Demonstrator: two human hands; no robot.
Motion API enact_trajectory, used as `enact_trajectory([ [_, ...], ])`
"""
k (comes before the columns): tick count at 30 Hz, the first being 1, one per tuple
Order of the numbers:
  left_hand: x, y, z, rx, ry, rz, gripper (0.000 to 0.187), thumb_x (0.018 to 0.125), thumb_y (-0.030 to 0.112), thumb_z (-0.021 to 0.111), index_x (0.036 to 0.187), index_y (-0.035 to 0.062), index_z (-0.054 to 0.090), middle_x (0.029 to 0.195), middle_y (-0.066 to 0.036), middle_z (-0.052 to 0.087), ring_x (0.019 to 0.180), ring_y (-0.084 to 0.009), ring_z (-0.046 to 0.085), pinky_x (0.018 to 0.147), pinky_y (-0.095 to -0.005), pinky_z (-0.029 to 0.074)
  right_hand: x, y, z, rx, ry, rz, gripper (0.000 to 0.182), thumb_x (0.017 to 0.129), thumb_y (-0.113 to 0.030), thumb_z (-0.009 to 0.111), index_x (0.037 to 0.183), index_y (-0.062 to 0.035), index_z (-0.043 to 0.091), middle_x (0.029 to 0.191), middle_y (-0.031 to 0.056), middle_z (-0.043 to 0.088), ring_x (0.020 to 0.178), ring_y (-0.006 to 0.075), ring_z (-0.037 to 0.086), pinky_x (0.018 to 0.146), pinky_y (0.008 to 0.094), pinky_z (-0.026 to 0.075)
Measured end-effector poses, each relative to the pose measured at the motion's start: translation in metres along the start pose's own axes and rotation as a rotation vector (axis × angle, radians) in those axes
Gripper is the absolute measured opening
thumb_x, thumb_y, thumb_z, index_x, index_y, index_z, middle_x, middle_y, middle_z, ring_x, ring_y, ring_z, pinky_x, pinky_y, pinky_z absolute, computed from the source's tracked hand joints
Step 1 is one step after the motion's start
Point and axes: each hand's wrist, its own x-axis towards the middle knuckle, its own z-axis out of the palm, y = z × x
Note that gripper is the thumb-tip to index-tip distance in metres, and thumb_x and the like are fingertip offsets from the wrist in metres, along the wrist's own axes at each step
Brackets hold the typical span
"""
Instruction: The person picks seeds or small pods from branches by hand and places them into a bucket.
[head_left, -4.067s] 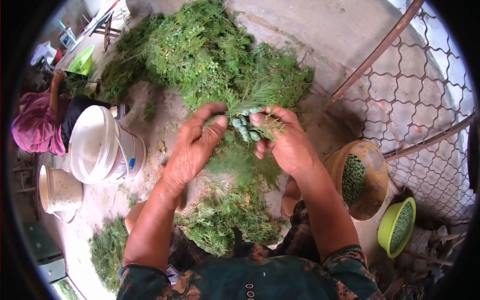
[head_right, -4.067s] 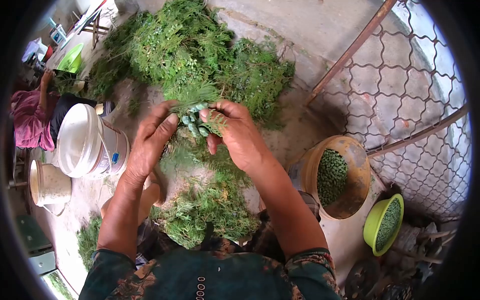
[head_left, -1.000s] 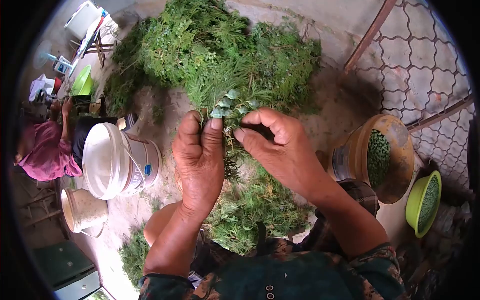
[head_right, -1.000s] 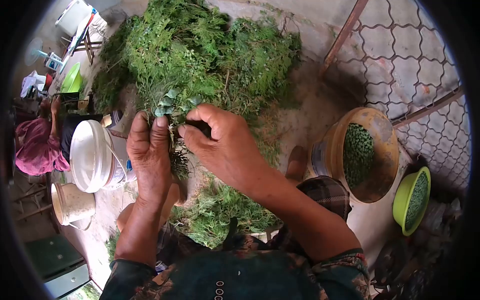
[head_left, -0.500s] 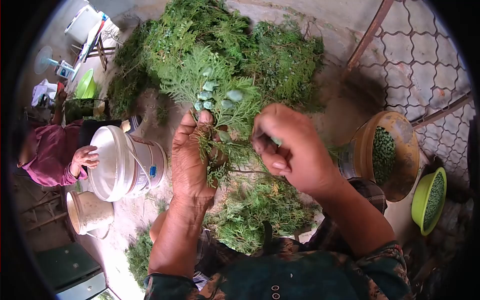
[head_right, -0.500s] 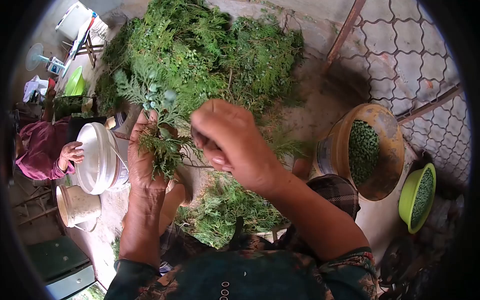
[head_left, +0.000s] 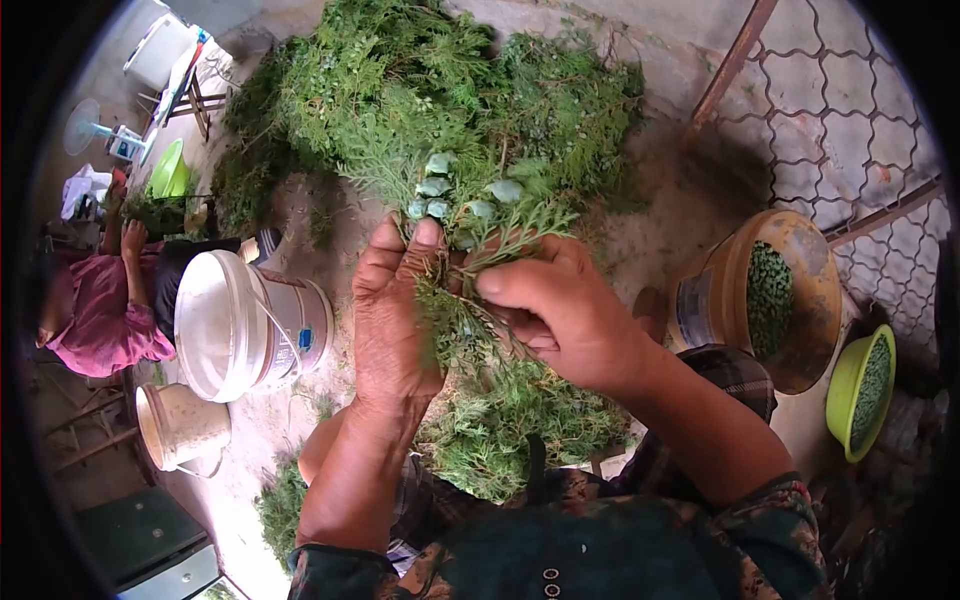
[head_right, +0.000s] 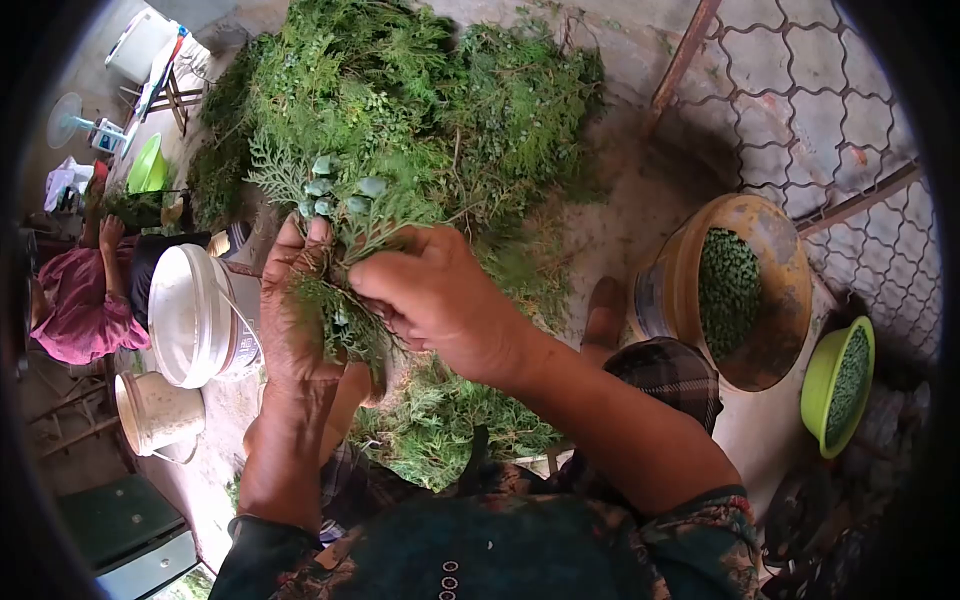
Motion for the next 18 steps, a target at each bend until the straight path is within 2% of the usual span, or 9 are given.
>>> enact_trajectory([
  [2, 0.005, -0.002, -0.011, 0.02, -0.075, -0.012, 0.005, 0.087, 0.015, 0.057, 0.085, 0.011, 0.054, 0.073, 0.004, 0.055, 0.062, -0.0048, 0.049, 0.054, -0.0189, 0.039, 0.003, 0.001, 0.003, 0.215, 0.056, -0.004, 0.011, 0.08, -0.008, 0.051, 0.081, -0.0003, 0.059, 0.066, -0.0028, 0.052, 0.057, 0.0039, 0.042, 0.049, 0.0214, 0.033],
  [4, 0.006, -0.004, -0.016, 0.013, -0.209, 0.061, 0.006, 0.087, 0.016, 0.057, 0.086, 0.0106, 0.054, 0.073, 0.003, 0.056, 0.061, -0.0053, 0.05, 0.053, -0.0189, 0.04, 0.013, 0.025, 0.001, -0.21, 0.177, -0.419, 0.011, 0.078, -0.009, 0.052, 0.075, -0.0004, 0.057, 0.065, -0.0025, 0.051, 0.056, 0.0048, 0.041, 0.049, 0.0221, 0.034],
  [6, -0.005, 0.008, -0.005, 0.009, -0.184, 0.111, 0.009, 0.086, 0.017, 0.058, 0.09, 0.0096, 0.056, 0.075, 0.001, 0.058, 0.062, -0.0062, 0.052, 0.052, -0.019, 0.041, 0.025, 0.025, -0.013, -0.467, 0.529, -0.46, 0.013, 0.077, -0.01, 0.05, 0.072, -0.0002, 0.056, 0.064, -0.0015, 0.05, 0.057, 0.0053, 0.041, 0.049, 0.0216, 0.033],
  [8, -0.009, 0.018, 0.0, 0.128, 0.056, 0.17, 0.011, 0.086, 0.018, 0.059, 0.091, 0.0088, 0.055, 0.075, 0.001, 0.057, 0.064, -0.0067, 0.053, 0.052, -0.0186, 0.041, 0.014, 0.001, -0.019, -0.188, 0.48, -0.213, 0.01, 0.077, -0.011, 0.049, 0.078, -0.002, 0.054, 0.063, -0.0005, 0.048, 0.053, 0.0057, 0.039, 0.044, 0.0219, 0.031],
  [9, -0.002, 0.015, -0.012, -0.022, -0.082, 0.192, 0.028, 0.087, 0.008, 0.054, 0.115, 0.0072, 0.048, 0.097, -0.006, 0.06, 0.073, -0.0096, 0.057, 0.056, -0.02, 0.046, 0.01, -0.004, -0.02, 0.207, 0.339, -0.083, 0.009, 0.077, -0.011, 0.048, 0.082, -0.0041, 0.052, 0.063, -0.0003, 0.047, 0.05, 0.0057, 0.037, 0.041, 0.0223, 0.03],
  [10, -0.001, 0.012, -0.019, -0.022, -0.072, 0.198, 0.028, 0.087, 0.008, 0.054, 0.115, 0.0072, 0.048, 0.097, -0.006, 0.06, 0.073, -0.0096, 0.057, 0.056, -0.02, 0.046, 0.009, -0.005, -0.019, 0.596, 0.184, 0.054, 0.01, 0.077, -0.01, 0.048, 0.086, -0.0062, 0.051, 0.063, -0.0001, 0.046, 0.047, 0.0057, 0.036, 0.039, 0.0226, 0.028],
  [12, -0.002, 0.011, -0.023, -0.107, -0.154, 0.107, 0.032, 0.087, 0.007, 0.053, 0.118, 0.0065, 0.046, 0.1, -0.007, 0.06, 0.077, -0.0102, 0.057, 0.058, -0.0212, 0.047, 0.011, 0.005, -0.012, 0.571, 0.164, 0.072, 0.011, 0.079, -0.012, 0.048, 0.09, -0.0095, 0.048, 0.064, -0.0002, 0.045, 0.043, 0.0055, 0.032, 0.036, 0.0228, 0.027],
  [15, -0.005, 0.014, -0.008, 0.008, -0.058, 0.043, 0.013, 0.086, 0.015, 0.059, 0.096, 0.0085, 0.057, 0.078, 0.002, 0.058, 0.064, -0.0053, 0.052, 0.052, -0.018, 0.041, 0.013, 0.015, -0.005, 0.351, 0.113, 0.022, 0.012, 0.082, -0.017, 0.053, 0.091, -0.0093, 0.051, 0.065, -0.0004, 0.047, 0.043, 0.0051, 0.032, 0.036, 0.0226, 0.025],
  [18, -0.006, 0.01, -0.01, 0.034, -0.099, 0.046, 0.012, 0.086, 0.014, 0.058, 0.097, 0.0079, 0.056, 0.08, 0.002, 0.059, 0.067, -0.0051, 0.052, 0.056, -0.0183, 0.041, 0.012, 0.01, 0.002, 0.241, 0.076, -0.083, 0.021, 0.083, -0.02, 0.062, 0.096, -0.0048, 0.057, 0.077, -0.0007, 0.057, 0.065, 0.0054, 0.049, 0.056, 0.0205, 0.041],
])
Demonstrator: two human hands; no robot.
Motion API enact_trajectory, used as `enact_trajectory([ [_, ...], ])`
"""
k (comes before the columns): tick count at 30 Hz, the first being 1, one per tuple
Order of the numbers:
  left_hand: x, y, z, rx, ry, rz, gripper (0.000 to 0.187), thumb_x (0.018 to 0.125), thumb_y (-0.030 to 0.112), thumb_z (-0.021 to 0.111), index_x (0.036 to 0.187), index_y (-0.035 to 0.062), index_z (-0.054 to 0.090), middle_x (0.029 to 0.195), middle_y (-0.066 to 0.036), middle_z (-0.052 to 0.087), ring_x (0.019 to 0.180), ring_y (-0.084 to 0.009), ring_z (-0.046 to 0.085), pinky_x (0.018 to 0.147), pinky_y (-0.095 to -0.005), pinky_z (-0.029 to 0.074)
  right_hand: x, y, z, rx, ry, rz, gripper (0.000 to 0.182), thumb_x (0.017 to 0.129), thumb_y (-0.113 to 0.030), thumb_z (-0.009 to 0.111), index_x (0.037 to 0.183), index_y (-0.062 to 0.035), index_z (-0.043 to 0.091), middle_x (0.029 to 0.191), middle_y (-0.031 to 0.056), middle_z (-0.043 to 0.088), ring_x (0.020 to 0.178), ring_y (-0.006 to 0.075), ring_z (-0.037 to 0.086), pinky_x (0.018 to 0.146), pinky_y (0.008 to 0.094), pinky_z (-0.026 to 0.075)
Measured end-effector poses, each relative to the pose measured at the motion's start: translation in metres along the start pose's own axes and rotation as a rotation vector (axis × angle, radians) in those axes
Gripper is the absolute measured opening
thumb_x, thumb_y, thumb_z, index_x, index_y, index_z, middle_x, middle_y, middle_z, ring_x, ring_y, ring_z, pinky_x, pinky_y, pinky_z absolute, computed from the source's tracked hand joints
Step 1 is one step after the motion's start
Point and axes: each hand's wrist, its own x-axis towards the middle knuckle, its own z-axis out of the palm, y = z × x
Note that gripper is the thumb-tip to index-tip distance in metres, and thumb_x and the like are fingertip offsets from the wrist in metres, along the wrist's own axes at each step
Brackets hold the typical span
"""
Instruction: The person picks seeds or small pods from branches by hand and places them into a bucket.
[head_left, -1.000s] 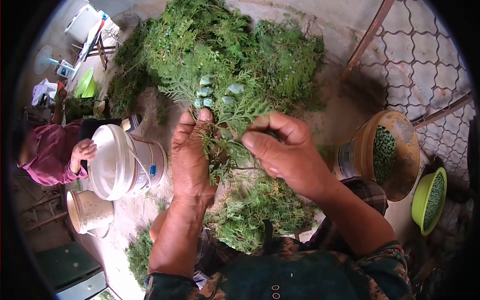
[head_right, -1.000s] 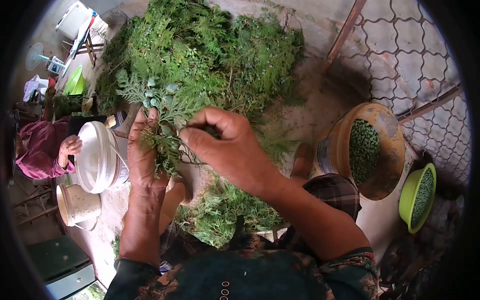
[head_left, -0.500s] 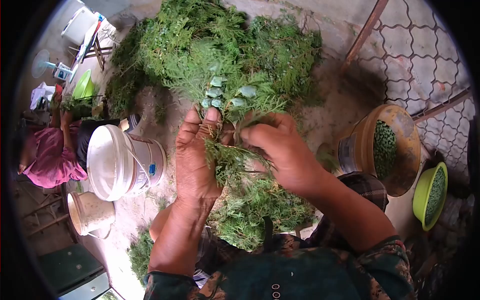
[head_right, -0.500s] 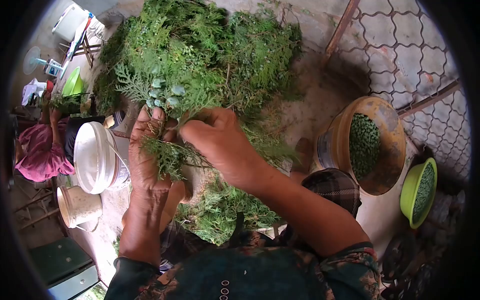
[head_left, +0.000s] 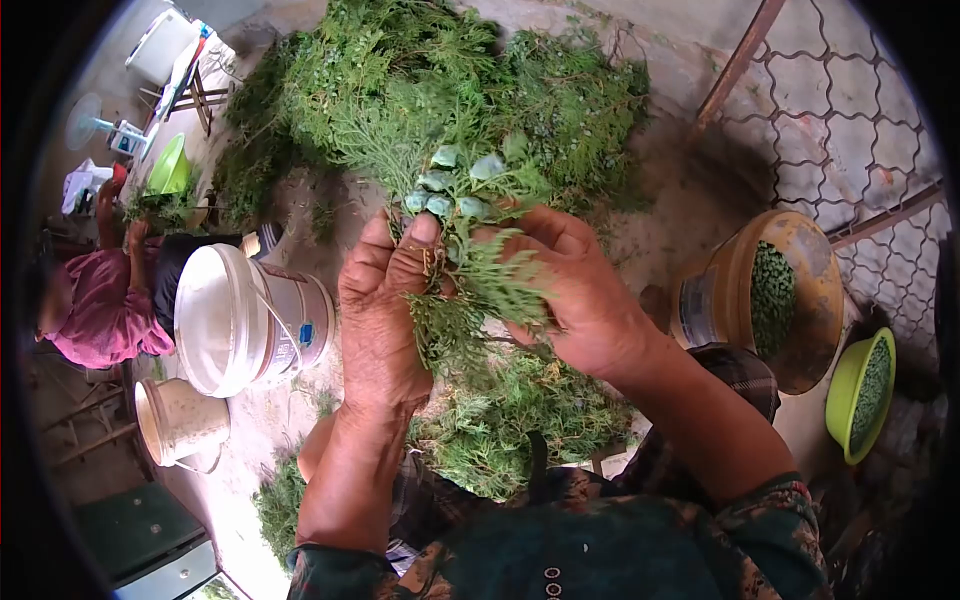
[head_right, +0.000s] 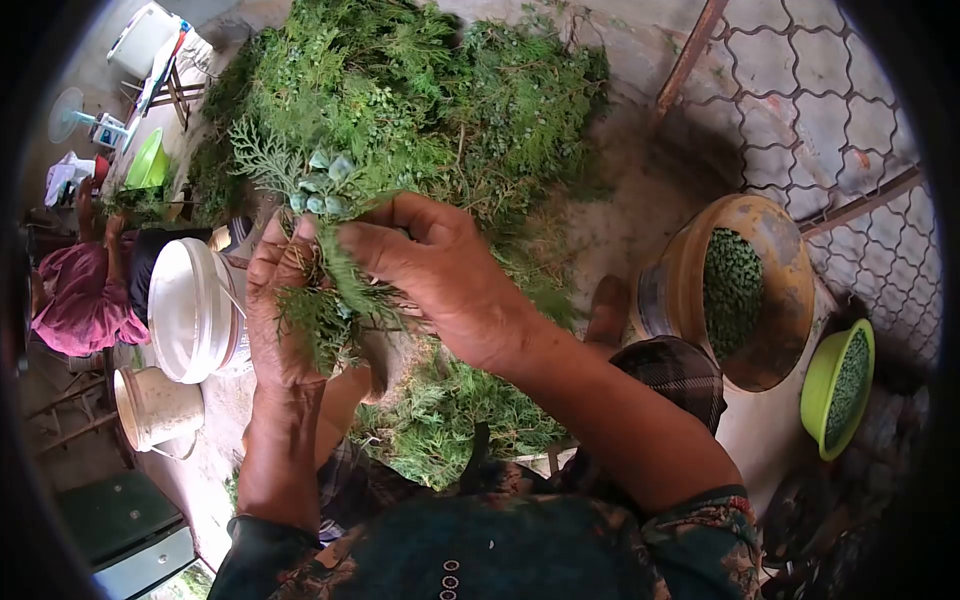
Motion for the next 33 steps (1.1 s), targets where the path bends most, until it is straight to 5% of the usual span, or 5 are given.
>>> enact_trajectory([
  [8, 0.002, -0.005, -0.005, 0.186, -0.046, 0.135, 0.013, 0.088, 0.013, 0.056, 0.097, 0.0042, 0.055, 0.089, -0.001, 0.059, 0.08, -0.0061, 0.052, 0.07, -0.0204, 0.043, -0.007, -0.007, 0.0, 0.014, 0.04, 0.132, 0.023, 0.086, -0.021, 0.058, 0.103, -0.006, 0.052, 0.079, -0.0013, 0.057, 0.053, 0.0052, 0.046, 0.042, 0.02, 0.033],
  [14, 0.002, -0.009, 0.001, 0.424, -0.047, 0.226, 0.013, 0.085, 0.01, 0.057, 0.097, 0.0049, 0.058, 0.091, -0.003, 0.061, 0.082, -0.0081, 0.054, 0.072, -0.0209, 0.044, -0.003, -0.015, -0.003, -0.64, 0.061, -0.079, 0.011, 0.084, -0.014, 0.053, 0.088, -0.0044, 0.057, 0.061, -0.0026, 0.049, 0.05, 0.0053, 0.04, 0.04, 0.0223, 0.03],
  [23, 0.004, -0.019, -0.019, -0.097, -0.336, -0.036, 0.029, 0.082, 0.016, 0.055, 0.107, 0.0016, 0.052, 0.107, -0.013, 0.057, 0.08, -0.0182, 0.061, 0.074, -0.0283, 0.05, -0.001, -0.038, -0.024, 0.019, -0.229, 0.434, 0.014, 0.084, -0.014, 0.045, 0.08, -0.0024, 0.051, 0.073, 0.0083, 0.057, 0.041, 0.0073, 0.029, 0.037, 0.0206, 0.026],
  [30, 0.021, -0.012, -0.035, 0.137, 0.221, -0.022, 0.031, 0.09, 0.016, 0.043, 0.114, -0.002, 0.048, 0.104, -0.015, 0.055, 0.097, -0.0208, 0.054, 0.078, -0.0297, 0.047, -0.007, -0.037, -0.036, -0.286, -0.048, 0.353, 0.021, 0.089, -0.02, 0.049, 0.073, -0.0058, 0.048, 0.059, 0.0005, 0.05, 0.039, 0.002, 0.031, 0.032, 0.0181, 0.024],
  [33, 0.04, -0.003, -0.075, -0.229, -0.519, -0.144, 0.029, 0.09, 0.009, 0.031, 0.11, -0.0071, 0.045, 0.096, -0.017, 0.053, 0.092, -0.0286, 0.052, 0.07, -0.0332, 0.045, -0.01, -0.046, -0.047, -0.163, -0.044, 0.31, 0.017, 0.089, -0.018, 0.05, 0.078, -0.0047, 0.048, 0.067, 0.0042, 0.054, 0.04, 0.0026, 0.038, 0.032, 0.0173, 0.03],
])
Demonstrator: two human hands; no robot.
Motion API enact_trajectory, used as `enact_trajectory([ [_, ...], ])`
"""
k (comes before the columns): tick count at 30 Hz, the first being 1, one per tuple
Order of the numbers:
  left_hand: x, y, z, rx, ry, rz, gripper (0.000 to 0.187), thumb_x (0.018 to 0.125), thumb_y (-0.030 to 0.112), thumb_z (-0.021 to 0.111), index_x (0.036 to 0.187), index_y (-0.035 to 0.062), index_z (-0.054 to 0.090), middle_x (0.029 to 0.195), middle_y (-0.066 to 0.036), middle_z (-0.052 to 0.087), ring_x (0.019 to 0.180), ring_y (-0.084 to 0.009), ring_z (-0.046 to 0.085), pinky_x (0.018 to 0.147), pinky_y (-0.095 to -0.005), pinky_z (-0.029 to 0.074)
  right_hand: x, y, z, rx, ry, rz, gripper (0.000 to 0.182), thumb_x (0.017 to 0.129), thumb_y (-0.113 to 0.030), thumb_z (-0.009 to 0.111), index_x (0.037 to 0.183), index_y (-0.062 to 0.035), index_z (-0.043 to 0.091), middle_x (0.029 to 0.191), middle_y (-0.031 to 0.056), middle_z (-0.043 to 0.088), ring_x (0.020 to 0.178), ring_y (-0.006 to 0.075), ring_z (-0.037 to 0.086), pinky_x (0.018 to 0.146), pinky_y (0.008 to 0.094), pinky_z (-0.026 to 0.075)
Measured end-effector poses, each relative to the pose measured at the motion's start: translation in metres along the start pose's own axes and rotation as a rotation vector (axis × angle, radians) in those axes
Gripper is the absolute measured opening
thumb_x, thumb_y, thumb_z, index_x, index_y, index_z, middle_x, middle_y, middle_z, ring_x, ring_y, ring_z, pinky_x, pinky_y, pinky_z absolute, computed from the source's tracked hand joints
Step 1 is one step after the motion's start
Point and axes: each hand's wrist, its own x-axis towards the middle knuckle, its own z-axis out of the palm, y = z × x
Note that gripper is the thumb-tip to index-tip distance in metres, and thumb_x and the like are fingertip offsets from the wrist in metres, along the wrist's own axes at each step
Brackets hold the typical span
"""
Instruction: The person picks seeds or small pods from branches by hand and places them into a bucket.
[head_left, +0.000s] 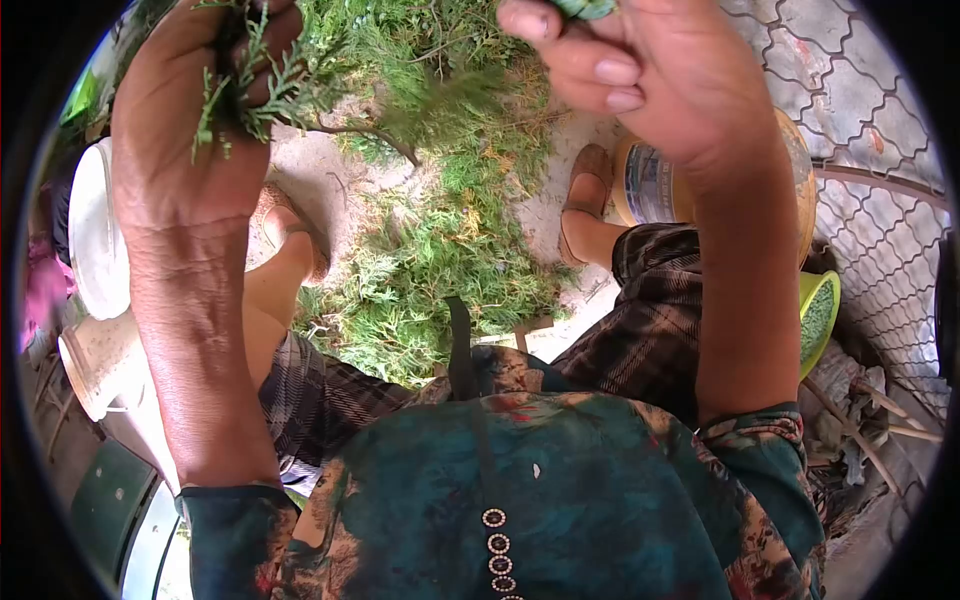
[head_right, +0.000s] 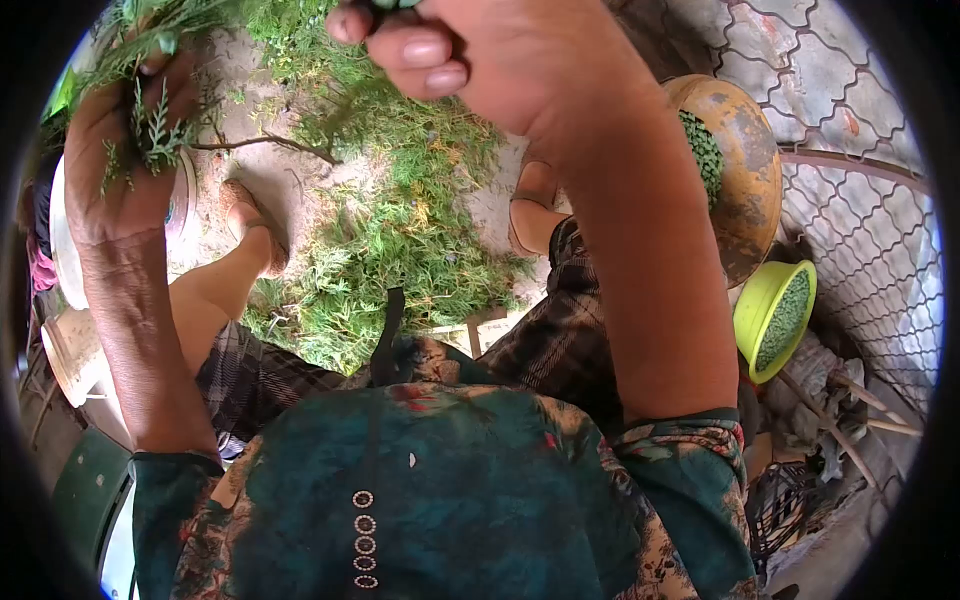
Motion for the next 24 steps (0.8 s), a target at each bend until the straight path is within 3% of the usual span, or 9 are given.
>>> enact_trajectory([
  [3, 0.001, 0.002, 0.002, 0.033, 0.17, 0.029, 0.03, 0.09, 0.009, 0.031, 0.11, -0.0071, 0.045, 0.099, -0.018, 0.052, 0.088, -0.0275, 0.053, 0.07, -0.0325, 0.045, 0.002, 0.004, -0.011, -0.063, -0.018, -0.155, 0.016, 0.088, -0.017, 0.052, 0.083, -0.0022, 0.048, 0.073, 0.0062, 0.056, 0.041, 0.0035, 0.042, 0.033, 0.0169, 0.036],
  [6, 0.004, -0.018, 0.031, 0.317, 0.493, 0.051, 0.03, 0.087, 0.011, 0.042, 0.115, -0.001, 0.046, 0.111, -0.017, 0.052, 0.092, -0.0223, 0.056, 0.078, -0.0307, 0.046, -0.001, 0.013, -0.016, -0.326, 0.07, -0.214, 0.022, 0.086, -0.027, 0.055, 0.085, -0.0058, 0.054, 0.071, 0.0002, 0.052, 0.051, 0.0032, 0.043, 0.039, 0.0174, 0.03],
  [7, 0.007, -0.022, 0.037, 0.372, 0.634, 0.018, 0.033, 0.086, 0.014, 0.049, 0.118, 0.0041, 0.047, 0.117, -0.015, 0.052, 0.095, -0.0182, 0.058, 0.084, -0.0294, 0.046, -0.007, 0.015, -0.005, -0.326, 0.144, -0.133, 0.023, 0.087, -0.029, 0.053, 0.08, -0.0071, 0.052, 0.061, -0.0026, 0.048, 0.043, 0.0012, 0.034, 0.036, 0.0158, 0.024],
  [11, 0.015, -0.027, 0.088, 0.459, 0.787, -0.057, 0.034, 0.086, 0.019, 0.056, 0.116, 0.0041, 0.048, 0.105, -0.012, 0.058, 0.093, -0.0163, 0.056, 0.083, -0.0314, 0.043, -0.003, 0.02, 0.009, -0.315, 0.135, -0.067, 0.026, 0.09, -0.031, 0.05, 0.08, -0.0071, 0.051, 0.057, -0.0039, 0.044, 0.042, 0.0005, 0.032, 0.036, 0.0162, 0.023],
  [15, 0.014, -0.031, 0.075, 0.314, 0.546, 0.008, 0.018, 0.085, 0.013, 0.059, 0.101, 0.0048, 0.054, 0.087, -0.003, 0.061, 0.074, -0.0099, 0.057, 0.061, -0.0213, 0.046, 0.001, 0.026, 0.018, -0.403, 0.161, -0.234, 0.015, 0.088, -0.018, 0.054, 0.094, -0.0039, 0.053, 0.061, -0.0031, 0.046, 0.046, 0.0009, 0.035, 0.04, 0.0169, 0.026],
  [16, 0.014, -0.033, 0.072, 0.319, 0.539, 0.014, 0.018, 0.085, 0.013, 0.059, 0.101, 0.0048, 0.054, 0.087, -0.003, 0.061, 0.074, -0.0099, 0.057, 0.061, -0.0213, 0.046, -0.001, 0.024, 0.019, -0.354, 0.121, -0.268, 0.019, 0.085, -0.013, 0.057, 0.094, 0.0028, 0.054, 0.068, -0.0027, 0.051, 0.06, 0.0009, 0.042, 0.048, 0.0185, 0.033],
  [18, 0.012, -0.033, 0.072, 0.493, 0.498, -0.07, 0.045, 0.092, 0.025, 0.045, 0.129, 0.0032, 0.032, 0.111, -0.011, 0.054, 0.098, -0.0225, 0.056, 0.084, -0.0339, 0.048, -0.003, 0.022, 0.026, -0.361, 0.107, -0.289, 0.019, 0.085, -0.013, 0.057, 0.096, 0.0027, 0.054, 0.071, -0.0025, 0.051, 0.062, 0.0011, 0.042, 0.049, 0.0183, 0.033],
  [23, 0.007, -0.035, 0.071, 0.201, 0.386, 0.107, 0.03, 0.087, 0.012, 0.055, 0.115, 0.0036, 0.048, 0.099, -0.008, 0.058, 0.089, -0.016, 0.058, 0.073, -0.0283, 0.05, -0.006, 0.024, 0.033, -0.188, 0.002, -0.276, 0.023, 0.086, -0.012, 0.056, 0.105, 0.0016, 0.052, 0.075, -0.0031, 0.053, 0.063, 0.0007, 0.043, 0.051, 0.0179, 0.035],
  [24, 0.009, -0.035, 0.072, 0.35, 0.436, 0.112, 0.025, 0.087, 0.013, 0.056, 0.11, 0.0039, 0.05, 0.094, -0.007, 0.058, 0.084, -0.0135, 0.057, 0.069, -0.0259, 0.048, -0.005, 0.024, 0.032, -0.237, -0.008, -0.219, 0.023, 0.086, -0.012, 0.055, 0.106, 0.0011, 0.052, 0.076, -0.0032, 0.053, 0.062, 0.0006, 0.043, 0.051, 0.0182, 0.035],
])
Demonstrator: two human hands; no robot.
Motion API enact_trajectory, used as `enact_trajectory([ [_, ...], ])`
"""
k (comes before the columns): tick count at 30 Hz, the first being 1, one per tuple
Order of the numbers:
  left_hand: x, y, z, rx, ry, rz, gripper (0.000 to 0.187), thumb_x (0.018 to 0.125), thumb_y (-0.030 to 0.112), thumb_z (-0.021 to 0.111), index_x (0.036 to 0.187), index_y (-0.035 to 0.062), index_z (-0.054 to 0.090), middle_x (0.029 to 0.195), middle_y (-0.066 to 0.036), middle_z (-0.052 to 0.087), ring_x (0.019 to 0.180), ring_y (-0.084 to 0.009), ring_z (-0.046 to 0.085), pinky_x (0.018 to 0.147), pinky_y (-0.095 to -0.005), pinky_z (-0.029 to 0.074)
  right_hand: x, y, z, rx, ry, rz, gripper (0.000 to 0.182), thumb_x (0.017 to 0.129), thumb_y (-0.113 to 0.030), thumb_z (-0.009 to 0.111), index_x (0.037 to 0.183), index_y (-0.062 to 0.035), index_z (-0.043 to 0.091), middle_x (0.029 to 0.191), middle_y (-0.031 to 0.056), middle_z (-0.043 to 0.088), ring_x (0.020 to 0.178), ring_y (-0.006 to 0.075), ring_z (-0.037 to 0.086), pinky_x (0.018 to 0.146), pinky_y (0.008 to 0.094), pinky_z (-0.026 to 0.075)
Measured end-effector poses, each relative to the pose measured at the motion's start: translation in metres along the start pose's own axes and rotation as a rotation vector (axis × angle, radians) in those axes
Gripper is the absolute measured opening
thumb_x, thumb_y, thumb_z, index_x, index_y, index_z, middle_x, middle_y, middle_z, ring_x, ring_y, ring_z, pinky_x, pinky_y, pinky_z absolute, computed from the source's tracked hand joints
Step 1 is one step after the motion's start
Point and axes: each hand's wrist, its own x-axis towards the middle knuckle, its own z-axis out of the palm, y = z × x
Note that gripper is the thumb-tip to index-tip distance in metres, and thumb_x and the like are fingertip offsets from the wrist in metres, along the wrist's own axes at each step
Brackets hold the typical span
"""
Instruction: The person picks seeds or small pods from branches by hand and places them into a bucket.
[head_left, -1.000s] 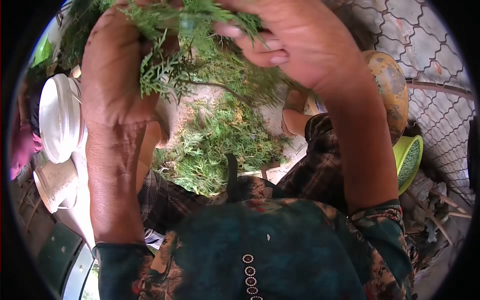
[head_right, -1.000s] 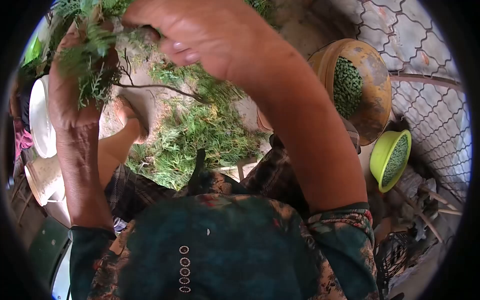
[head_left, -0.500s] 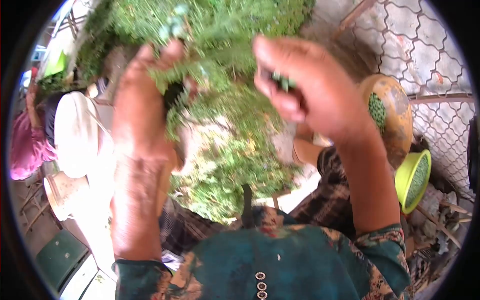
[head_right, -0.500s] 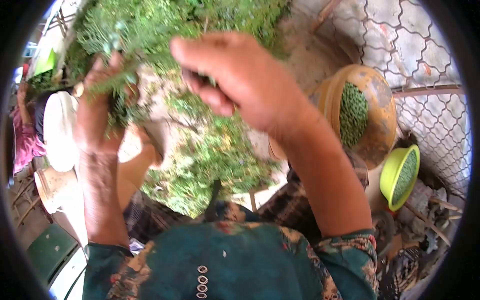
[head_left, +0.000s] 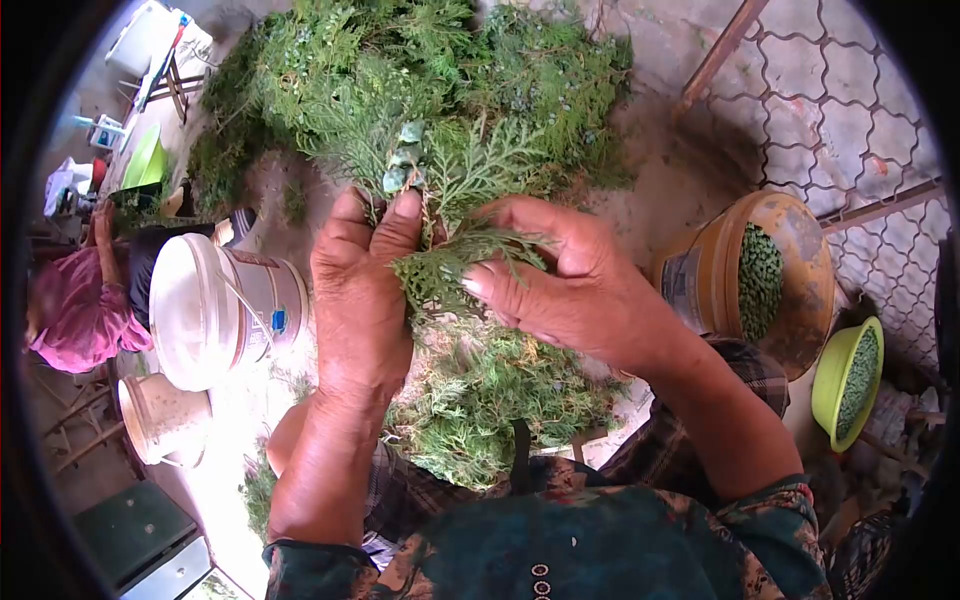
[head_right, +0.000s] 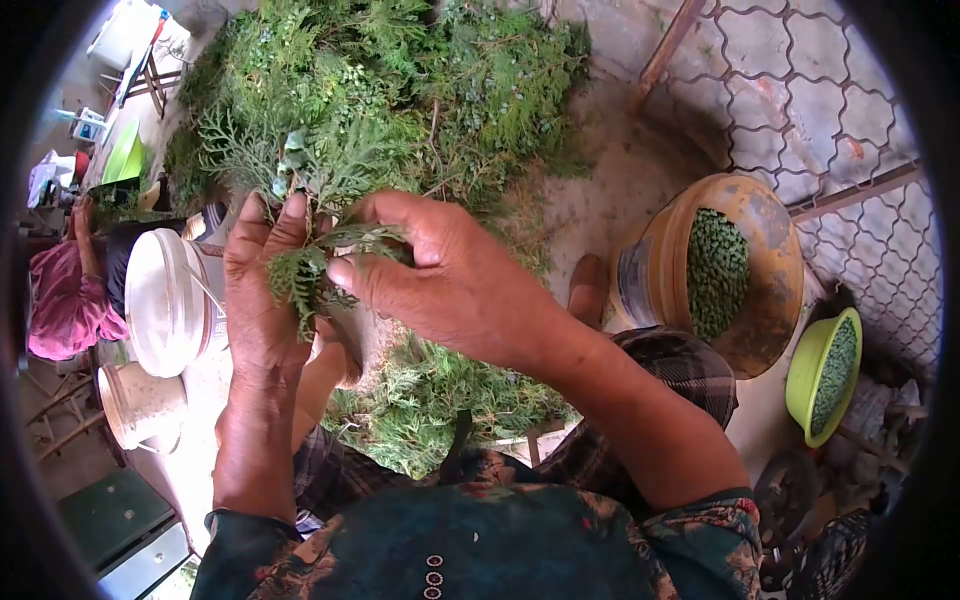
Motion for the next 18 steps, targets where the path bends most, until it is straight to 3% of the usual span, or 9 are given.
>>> enact_trajectory([
  [1, 0.001, 0.0, 0.002, 0.147, 0.045, 0.03, 0.02, 0.087, 0.014, 0.056, 0.105, 0.0042, 0.052, 0.089, -0.005, 0.059, 0.078, -0.0111, 0.057, 0.065, -0.0235, 0.047, 0.001, 0.001, 0.0, -0.001, -0.001, -0.003, 0.023, 0.086, -0.012, 0.055, 0.106, 0.0011, 0.052, 0.076, -0.0032, 0.053, 0.062, 0.0006, 0.043, 0.051, 0.0182, 0.035],
  [4, 0.001, 0.0, 0.006, 0.184, 0.076, 0.107, 0.013, 0.088, 0.014, 0.056, 0.096, 0.005, 0.053, 0.082, -0.002, 0.057, 0.071, -0.008, 0.054, 0.059, -0.0216, 0.045, 0.003, 0.001, 0.004, 0.023, 0.023, -0.016, 0.024, 0.086, -0.012, 0.055, 0.106, 0.0012, 0.052, 0.075, -0.0035, 0.053, 0.06, 0.0007, 0.043, 0.049, 0.0183, 0.035],
  [13, 0.001, -0.003, 0.0, 0.266, 0.151, 0.208, 0.008, 0.088, 0.003, 0.053, 0.096, 0.0033, 0.055, 0.087, 0.0, 0.058, 0.076, -0.0048, 0.049, 0.065, -0.0191, 0.042, 0.002, 0.003, 0.008, 0.033, 0.043, 0.034, 0.025, 0.086, -0.01, 0.053, 0.106, 0.0035, 0.051, 0.069, -0.0028, 0.052, 0.056, 0.0013, 0.043, 0.044, 0.0185, 0.032],
  [16, 0.0, -0.001, 0.001, 0.299, 0.154, 0.252, 0.008, 0.088, 0.003, 0.053, 0.095, 0.0035, 0.055, 0.087, 0.0, 0.058, 0.076, -0.0045, 0.049, 0.066, -0.0184, 0.042, 0.006, 0.009, 0.007, 0.071, 0.027, 0.093, 0.021, 0.086, -0.011, 0.052, 0.101, 0.0029, 0.053, 0.064, -0.0027, 0.05, 0.055, 0.0021, 0.042, 0.043, 0.0204, 0.032],
  [18, 0.0, -0.006, 0.0, 0.306, 0.156, 0.281, 0.007, 0.088, 0.003, 0.053, 0.095, 0.0043, 0.055, 0.086, 0.001, 0.057, 0.075, -0.0042, 0.049, 0.064, -0.018, 0.042, 0.009, 0.01, 0.008, -0.005, 0.046, 0.0, 0.013, 0.083, -0.01, 0.053, 0.09, 0.0017, 0.054, 0.059, -0.0025, 0.046, 0.051, 0.0026, 0.04, 0.042, 0.0227, 0.031],
])
